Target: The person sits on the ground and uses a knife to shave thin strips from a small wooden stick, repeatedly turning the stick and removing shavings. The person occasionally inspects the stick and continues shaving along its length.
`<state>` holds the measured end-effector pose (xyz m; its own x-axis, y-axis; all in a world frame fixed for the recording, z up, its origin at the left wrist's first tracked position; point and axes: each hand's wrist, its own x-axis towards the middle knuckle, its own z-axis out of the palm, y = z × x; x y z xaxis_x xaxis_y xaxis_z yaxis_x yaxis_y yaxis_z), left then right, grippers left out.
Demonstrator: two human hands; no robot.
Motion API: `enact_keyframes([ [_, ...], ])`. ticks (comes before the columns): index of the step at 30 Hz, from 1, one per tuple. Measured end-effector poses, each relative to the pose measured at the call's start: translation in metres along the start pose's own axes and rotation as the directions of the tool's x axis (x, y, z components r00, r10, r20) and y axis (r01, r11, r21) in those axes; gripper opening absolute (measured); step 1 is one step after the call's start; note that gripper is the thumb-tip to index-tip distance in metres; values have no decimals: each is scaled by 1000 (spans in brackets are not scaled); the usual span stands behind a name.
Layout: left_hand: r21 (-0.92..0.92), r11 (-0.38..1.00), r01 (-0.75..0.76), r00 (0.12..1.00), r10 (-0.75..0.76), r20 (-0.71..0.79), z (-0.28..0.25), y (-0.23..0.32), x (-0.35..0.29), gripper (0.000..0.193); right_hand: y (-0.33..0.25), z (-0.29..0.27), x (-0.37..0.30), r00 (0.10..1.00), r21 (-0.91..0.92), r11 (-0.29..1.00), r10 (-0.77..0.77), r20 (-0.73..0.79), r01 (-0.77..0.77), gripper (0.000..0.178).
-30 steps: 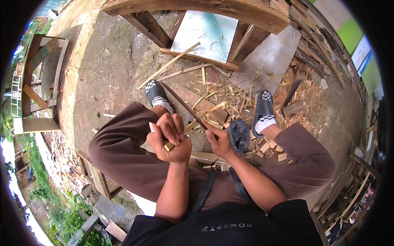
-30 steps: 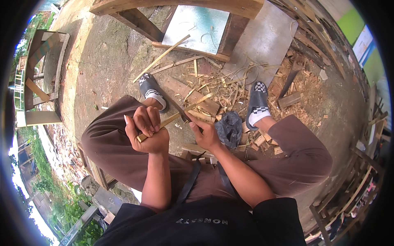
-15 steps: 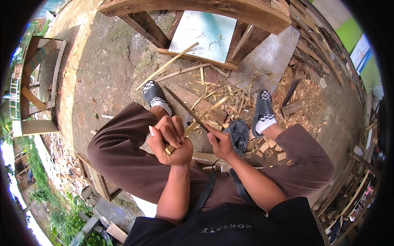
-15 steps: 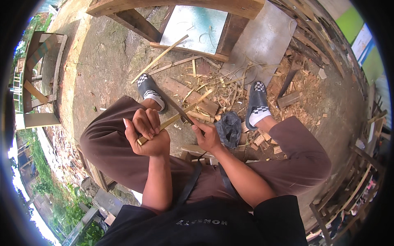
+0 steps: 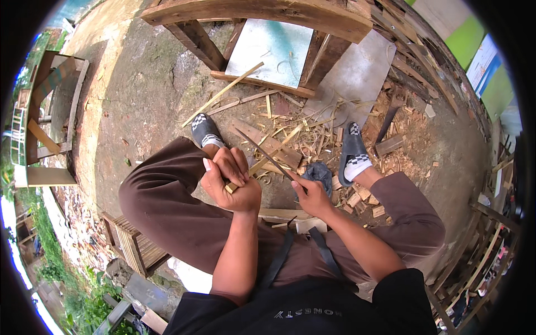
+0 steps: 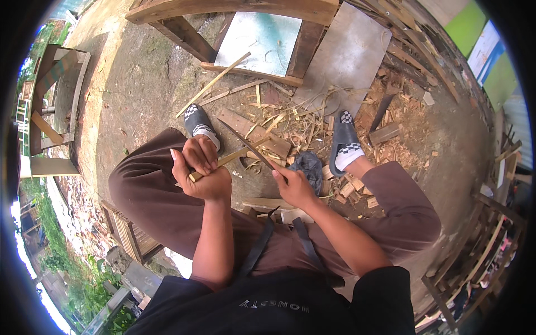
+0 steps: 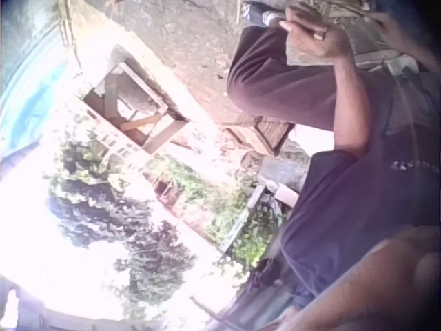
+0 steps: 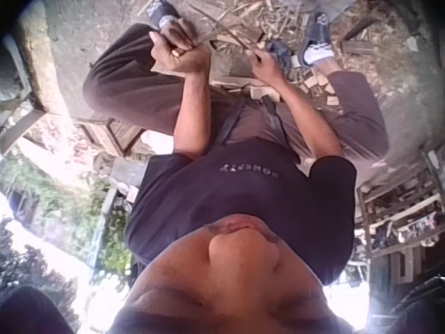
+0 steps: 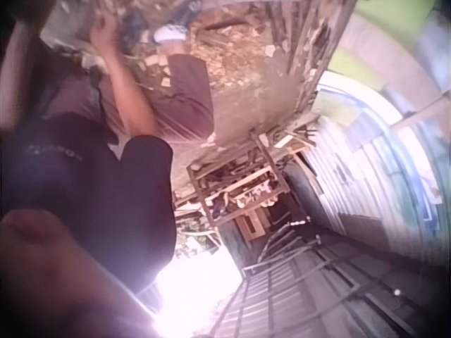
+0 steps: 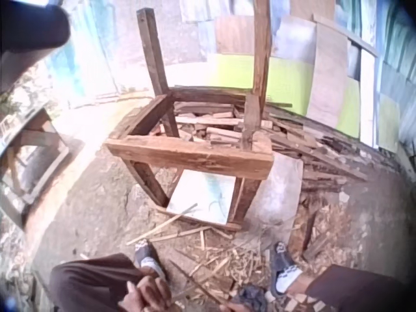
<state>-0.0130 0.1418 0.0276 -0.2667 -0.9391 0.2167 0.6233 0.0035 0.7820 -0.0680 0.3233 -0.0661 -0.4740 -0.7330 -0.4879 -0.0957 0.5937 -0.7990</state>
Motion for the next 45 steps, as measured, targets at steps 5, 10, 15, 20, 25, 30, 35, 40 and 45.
enact_keyframes([
  [5, 11, 1000, 12, 999, -12, -42, 2, 1, 4, 60, 51, -6, -5, 1000, -20, 1000, 1, -13, -1, 38],
  [10, -53, 998, 31, 994, -37, -106, -9, 1, 17, 58, 82, 3, 0, 996, -52, 995, 82, -26, -83, 39],
  [15, -38, 999, -20, 997, 17, -78, -11, 0, 20, 58, 54, 12, -9, 985, 111, 978, -172, -30, 174, 39],
  [20, -7, 1000, -14, 999, 13, -43, -2, -3, 19, 57, 114, 10, 21, 971, -75, 969, 238, 2, -237, 34],
  [25, 1, 1000, -14, 997, 14, -80, 5, -7, 20, 56, 90, 14, 3, 999, -1, 1000, -9, -37, 9, 39],
  [30, 53, 999, 11, 996, -7, -85, 3, -2, 19, 59, 84, 12, -6, 991, 141, 981, -134, -21, 135, 42],
  [35, 34, 999, 10, 997, -8, -71, 1, -7, 20, 58, 136, 8, 25, 988, -119, 981, 153, -12, -154, 37],
  [40, 38, 999, 12, 997, -9, -82, -4, -1, 18, 57, 68, 14, -2, 1000, 11, 1000, -27, -12, 27, 39],
  [45, 2, 1000, -13, 993, 13, -118, -4, 0, 17, 56, 99, 17, 2, 989, 30, 988, 150, -1, -150, 42],
])
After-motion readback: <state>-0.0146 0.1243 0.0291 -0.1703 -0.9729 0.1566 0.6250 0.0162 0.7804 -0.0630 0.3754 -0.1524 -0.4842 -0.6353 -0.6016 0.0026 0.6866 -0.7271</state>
